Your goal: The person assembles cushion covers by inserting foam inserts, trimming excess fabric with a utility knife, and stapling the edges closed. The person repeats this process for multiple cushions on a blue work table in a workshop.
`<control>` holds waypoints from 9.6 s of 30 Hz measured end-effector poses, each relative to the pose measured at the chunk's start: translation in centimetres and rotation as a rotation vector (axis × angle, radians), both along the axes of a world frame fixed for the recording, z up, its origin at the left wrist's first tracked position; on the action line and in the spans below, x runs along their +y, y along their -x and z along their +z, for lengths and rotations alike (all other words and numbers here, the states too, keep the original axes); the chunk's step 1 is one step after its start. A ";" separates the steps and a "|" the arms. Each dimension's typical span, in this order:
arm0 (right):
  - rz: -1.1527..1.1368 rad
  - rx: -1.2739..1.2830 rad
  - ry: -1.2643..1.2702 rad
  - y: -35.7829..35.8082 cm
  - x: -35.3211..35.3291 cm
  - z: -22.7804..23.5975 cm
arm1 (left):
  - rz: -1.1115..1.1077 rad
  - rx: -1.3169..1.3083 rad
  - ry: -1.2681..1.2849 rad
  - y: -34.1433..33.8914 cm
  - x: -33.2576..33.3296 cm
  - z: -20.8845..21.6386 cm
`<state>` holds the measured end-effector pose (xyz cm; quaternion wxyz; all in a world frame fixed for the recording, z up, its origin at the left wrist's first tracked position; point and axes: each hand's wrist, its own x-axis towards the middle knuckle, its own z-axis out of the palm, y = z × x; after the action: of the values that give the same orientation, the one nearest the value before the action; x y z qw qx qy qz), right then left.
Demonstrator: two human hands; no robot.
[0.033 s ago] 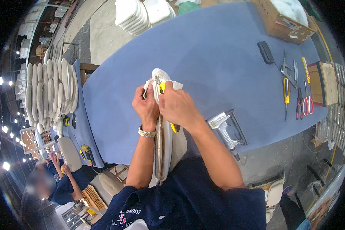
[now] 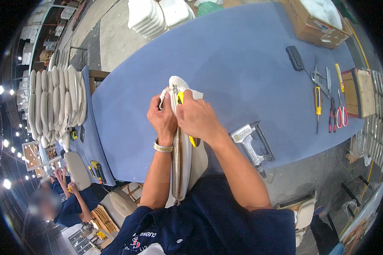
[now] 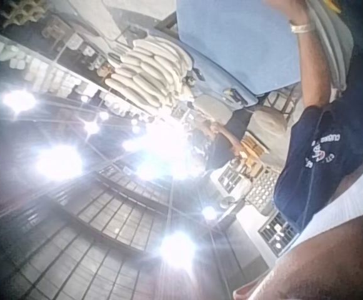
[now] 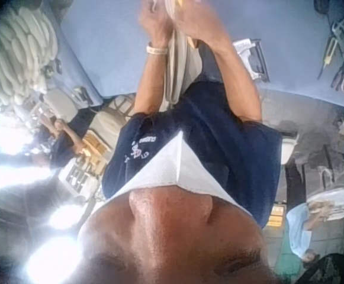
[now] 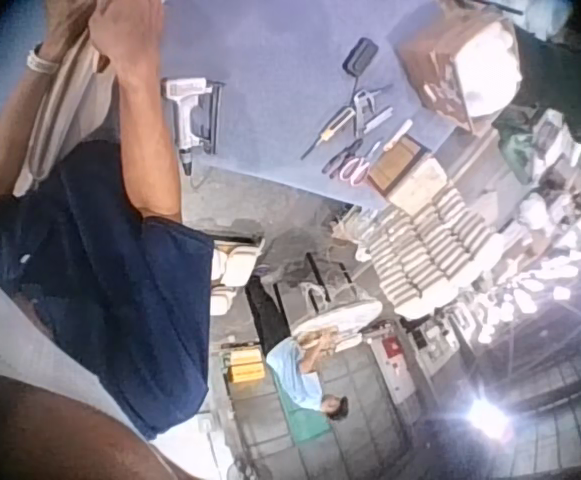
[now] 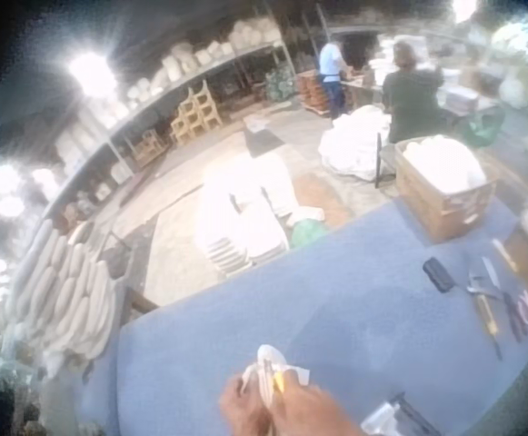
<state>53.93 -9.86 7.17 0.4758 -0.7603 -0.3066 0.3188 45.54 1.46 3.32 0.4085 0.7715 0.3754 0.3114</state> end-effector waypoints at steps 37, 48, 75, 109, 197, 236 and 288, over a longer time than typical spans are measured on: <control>0.167 -0.038 0.097 -0.9 0.0 0.7 | 0.052 0.041 -0.049 -0.7 -0.2 -0.6; -0.026 -0.053 0.006 1.4 -0.8 -0.5 | 0.015 -0.091 0.064 -0.6 0.4 -0.8; -0.214 -0.333 -0.252 -2.6 -3.3 -7.4 | 0.312 0.169 0.813 28.3 -6.9 -4.7; 1.119 -0.189 -0.232 17.0 3.4 -1.2 | 0.635 -0.354 0.238 27.9 -7.8 -5.9; -0.138 -0.278 0.161 1.1 -5.2 -4.9 | -0.211 0.060 -0.112 7.0 -6.5 -2.2; -0.285 0.610 -0.096 8.4 -6.6 -1.2 | -0.389 -0.286 0.320 5.7 -4.2 -3.8; -0.144 0.376 0.146 8.5 -6.6 -2.3 | -0.358 -0.344 0.378 5.0 -4.4 -4.2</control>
<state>45.38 -16.43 4.88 0.4897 -0.7398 -0.1335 0.4417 40.51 -2.96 -0.91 0.6507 0.6716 0.2102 0.2853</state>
